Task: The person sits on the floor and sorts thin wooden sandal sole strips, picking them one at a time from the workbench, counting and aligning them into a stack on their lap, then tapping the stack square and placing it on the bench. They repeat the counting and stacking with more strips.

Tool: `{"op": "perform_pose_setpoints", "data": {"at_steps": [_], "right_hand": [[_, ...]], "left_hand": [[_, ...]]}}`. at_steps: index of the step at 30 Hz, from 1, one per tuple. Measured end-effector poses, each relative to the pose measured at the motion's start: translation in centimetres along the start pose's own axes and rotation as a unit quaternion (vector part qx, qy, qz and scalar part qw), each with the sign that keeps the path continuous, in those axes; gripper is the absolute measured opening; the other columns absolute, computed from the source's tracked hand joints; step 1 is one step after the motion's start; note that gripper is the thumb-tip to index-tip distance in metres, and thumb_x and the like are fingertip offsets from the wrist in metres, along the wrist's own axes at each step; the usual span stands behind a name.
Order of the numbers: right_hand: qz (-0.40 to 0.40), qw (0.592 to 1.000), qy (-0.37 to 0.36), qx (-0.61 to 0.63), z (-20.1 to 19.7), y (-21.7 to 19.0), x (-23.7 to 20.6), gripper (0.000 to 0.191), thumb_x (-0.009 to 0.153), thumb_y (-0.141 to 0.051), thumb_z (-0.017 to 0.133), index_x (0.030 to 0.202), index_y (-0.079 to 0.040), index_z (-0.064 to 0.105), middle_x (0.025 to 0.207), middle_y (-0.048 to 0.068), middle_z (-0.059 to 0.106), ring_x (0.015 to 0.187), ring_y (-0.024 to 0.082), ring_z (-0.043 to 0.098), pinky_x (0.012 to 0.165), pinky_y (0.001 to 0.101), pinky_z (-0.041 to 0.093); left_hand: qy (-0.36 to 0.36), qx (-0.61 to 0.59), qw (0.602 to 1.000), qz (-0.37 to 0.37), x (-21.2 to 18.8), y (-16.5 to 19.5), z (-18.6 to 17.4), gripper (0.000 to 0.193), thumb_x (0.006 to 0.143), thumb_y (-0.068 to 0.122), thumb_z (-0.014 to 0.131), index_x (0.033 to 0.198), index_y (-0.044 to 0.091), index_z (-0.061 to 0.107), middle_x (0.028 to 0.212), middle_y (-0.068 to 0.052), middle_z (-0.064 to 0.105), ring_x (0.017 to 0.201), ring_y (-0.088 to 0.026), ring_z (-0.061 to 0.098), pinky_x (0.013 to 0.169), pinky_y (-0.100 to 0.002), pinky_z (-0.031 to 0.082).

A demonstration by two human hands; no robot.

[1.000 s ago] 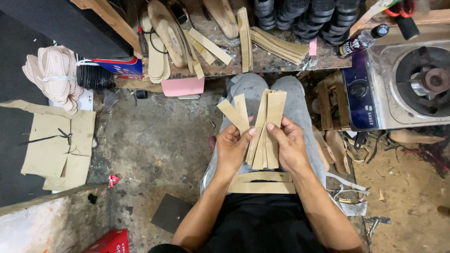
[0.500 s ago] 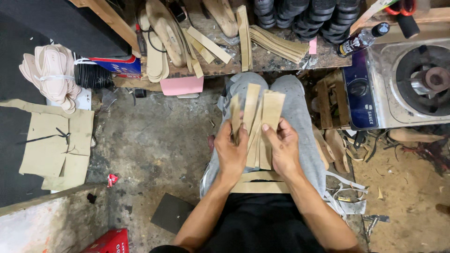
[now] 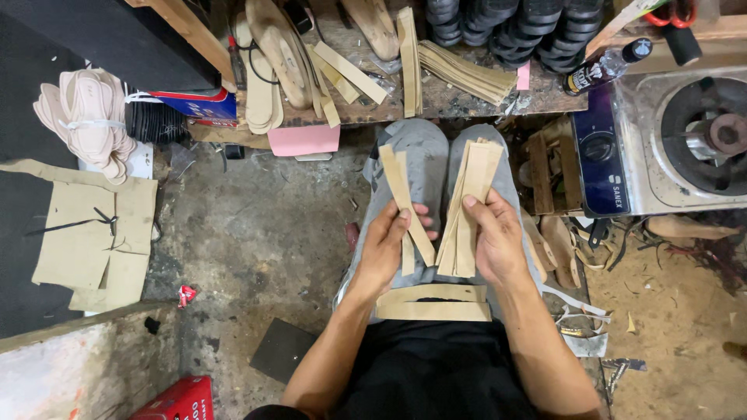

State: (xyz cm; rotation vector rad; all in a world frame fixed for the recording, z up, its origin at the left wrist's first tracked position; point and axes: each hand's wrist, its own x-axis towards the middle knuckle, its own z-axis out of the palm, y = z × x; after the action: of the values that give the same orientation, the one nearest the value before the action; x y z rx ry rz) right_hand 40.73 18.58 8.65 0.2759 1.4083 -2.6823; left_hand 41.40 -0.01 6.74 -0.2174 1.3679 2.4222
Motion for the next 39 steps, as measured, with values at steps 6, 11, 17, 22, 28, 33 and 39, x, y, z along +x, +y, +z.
{"op": "perform_pose_setpoints", "data": {"at_steps": [6, 11, 17, 22, 28, 33, 39], "right_hand": [[0.042, 0.998, -0.010, -0.041, 1.0, 0.1, -0.5, 0.029, 0.099, -0.005, 0.060, 0.127, 0.000, 0.065, 0.117, 0.008, 0.073, 0.103, 0.013, 0.068, 0.093, 0.0295, 0.055], [0.042, 0.999, 0.004, 0.003, 1.3, 0.6, -0.4, 0.027, 0.099, -0.008, 0.059, 0.124, 0.000, 0.063, 0.115, 0.008, 0.073, 0.099, 0.016, 0.070, 0.086, 0.0370, 0.058], [0.035, 0.999, -0.005, -0.014, 1.1, 0.4, -0.3, 0.029, 0.101, -0.009, 0.060, 0.127, 0.003, 0.062, 0.118, 0.008, 0.073, 0.106, 0.014, 0.069, 0.097, 0.0320, 0.053], [0.052, 0.996, -0.036, -0.069, 1.2, 0.5, -0.5, 0.029, 0.102, -0.012, 0.061, 0.127, 0.001, 0.064, 0.116, 0.006, 0.073, 0.104, 0.013, 0.067, 0.095, 0.0300, 0.053], [-0.088, 0.982, 0.032, -0.165, -2.3, -3.3, 1.0, 0.029, 0.106, -0.011, 0.063, 0.133, -0.002, 0.063, 0.119, 0.003, 0.071, 0.105, 0.010, 0.064, 0.094, 0.0280, 0.052], [-0.135, 0.977, 0.050, -0.161, -3.3, -4.5, 0.8, 0.028, 0.106, -0.008, 0.063, 0.133, -0.001, 0.063, 0.122, 0.002, 0.070, 0.109, 0.009, 0.064, 0.099, 0.0267, 0.050], [-0.163, 0.972, 0.074, -0.151, -3.4, -6.2, -0.1, 0.026, 0.107, -0.006, 0.063, 0.133, 0.000, 0.063, 0.122, 0.004, 0.070, 0.108, 0.010, 0.065, 0.099, 0.0273, 0.051]], "left_hand": [[0.041, 0.106, 0.987, 0.118, -0.1, -0.6, 1.5, 0.031, 0.100, 0.006, 0.062, 0.128, -0.009, 0.065, 0.106, -0.005, 0.074, 0.094, -0.008, 0.067, 0.082, -0.024, 0.056], [0.052, 0.139, 0.983, 0.107, -0.3, -1.3, 1.2, 0.027, 0.108, 0.009, 0.060, 0.127, -0.008, 0.070, 0.102, -0.008, 0.071, 0.086, -0.008, 0.061, 0.075, -0.022, 0.053], [0.040, 0.192, 0.958, 0.211, 0.3, -1.4, 0.6, 0.030, 0.113, 0.011, 0.054, 0.131, -0.007, 0.068, 0.127, -0.011, 0.060, 0.116, -0.018, 0.060, 0.103, -0.028, 0.048], [0.014, 0.198, 0.969, 0.146, -0.8, -0.6, 1.8, 0.051, 0.109, 0.020, 0.054, 0.155, 0.001, 0.044, 0.133, -0.011, 0.054, 0.118, -0.022, 0.053, 0.104, -0.031, 0.044], [-0.206, 0.572, 0.791, 0.060, -5.9, 0.1, 1.3, 0.071, 0.083, 0.019, 0.079, 0.145, 0.001, 0.049, 0.123, -0.025, 0.059, 0.112, -0.042, 0.057, 0.094, -0.048, 0.045], [-0.265, 0.611, 0.735, 0.124, -7.4, -1.9, 0.7, 0.026, 0.074, 0.015, 0.080, 0.097, 0.008, 0.071, 0.099, -0.012, 0.066, 0.106, -0.033, 0.062, 0.096, -0.046, 0.045], [-0.255, 0.593, 0.741, 0.186, -7.1, -3.3, -0.1, 0.023, 0.077, 0.013, 0.079, 0.095, 0.004, 0.066, 0.101, -0.013, 0.065, 0.105, -0.037, 0.062, 0.087, -0.047, 0.049]]}}
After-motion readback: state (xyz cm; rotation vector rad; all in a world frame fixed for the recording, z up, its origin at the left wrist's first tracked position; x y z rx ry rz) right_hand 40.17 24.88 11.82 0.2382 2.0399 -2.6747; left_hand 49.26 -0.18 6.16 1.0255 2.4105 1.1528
